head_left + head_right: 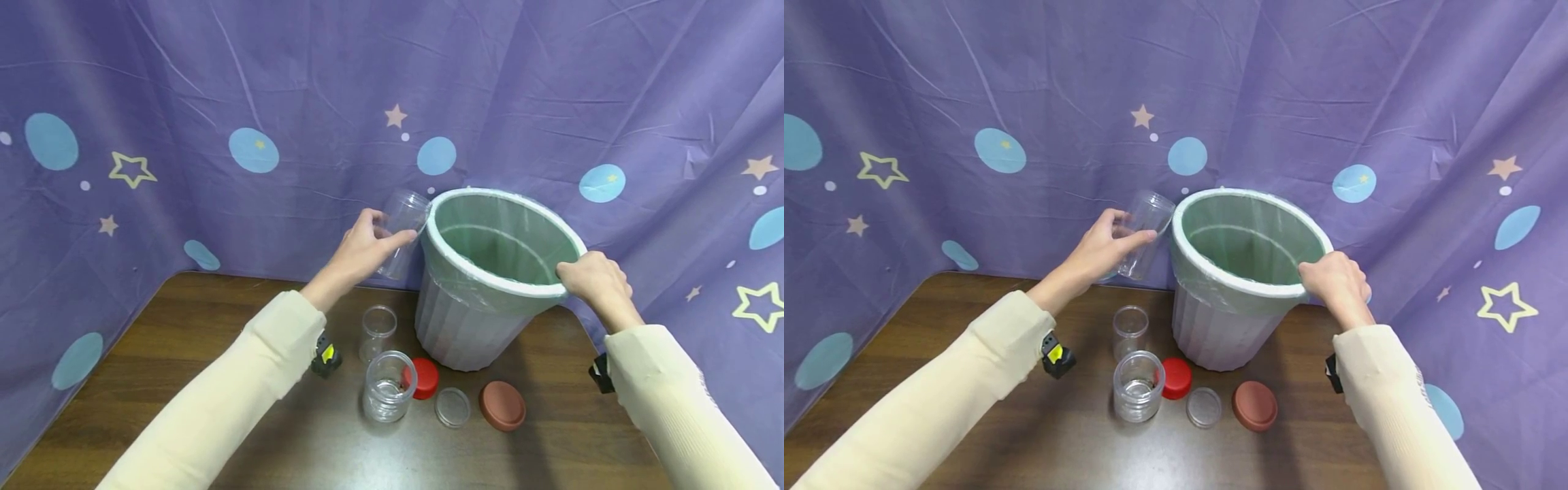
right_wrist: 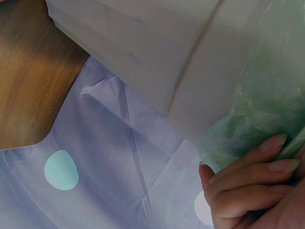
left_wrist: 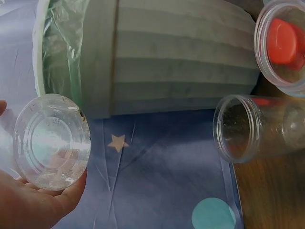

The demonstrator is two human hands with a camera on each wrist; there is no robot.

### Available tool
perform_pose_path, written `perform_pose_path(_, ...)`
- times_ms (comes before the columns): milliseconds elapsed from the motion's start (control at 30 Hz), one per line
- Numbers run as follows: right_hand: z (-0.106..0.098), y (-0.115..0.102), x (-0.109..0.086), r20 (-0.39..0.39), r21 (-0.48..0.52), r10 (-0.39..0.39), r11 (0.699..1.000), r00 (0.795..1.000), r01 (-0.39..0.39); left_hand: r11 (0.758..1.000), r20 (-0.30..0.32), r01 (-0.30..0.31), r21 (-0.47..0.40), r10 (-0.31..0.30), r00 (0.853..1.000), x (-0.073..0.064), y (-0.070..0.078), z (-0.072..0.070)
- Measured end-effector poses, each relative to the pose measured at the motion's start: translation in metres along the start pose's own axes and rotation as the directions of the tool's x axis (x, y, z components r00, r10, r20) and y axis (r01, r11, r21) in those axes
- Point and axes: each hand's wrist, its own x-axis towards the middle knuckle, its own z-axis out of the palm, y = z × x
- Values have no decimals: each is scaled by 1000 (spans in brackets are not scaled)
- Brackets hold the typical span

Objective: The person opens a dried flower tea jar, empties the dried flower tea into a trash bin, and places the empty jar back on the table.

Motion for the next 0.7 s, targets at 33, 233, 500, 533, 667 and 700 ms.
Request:
perform_pose_path(33,0,0,0,-1,1,1,1000,1000,-1,1000,-3,-1,-7,1,1000,0,-1,-1)
perform_pose_path(233,0,0,-1,-4,0,2,1000,1000,-2,999,-10,-3,-38,3,1000,0,-9,-6)
perform_pose_path(500,0,-1,0,-6,0,2,1000,1000,-2,996,-7,-7,-89,7,1000,-2,-18,-11)
perform_pose_path(533,0,-1,0,-6,0,3,1000,1000,-3,996,-5,-12,-86,11,1000,-2,-19,-12)
perform_pose_path(667,0,0,0,-6,1,8,1000,1000,-8,996,7,-28,-82,28,1000,-3,-23,-13)
perform_pose_path(700,1,0,0,-6,1,9,1000,1000,-9,996,9,-29,-83,30,1000,-4,-25,-14)
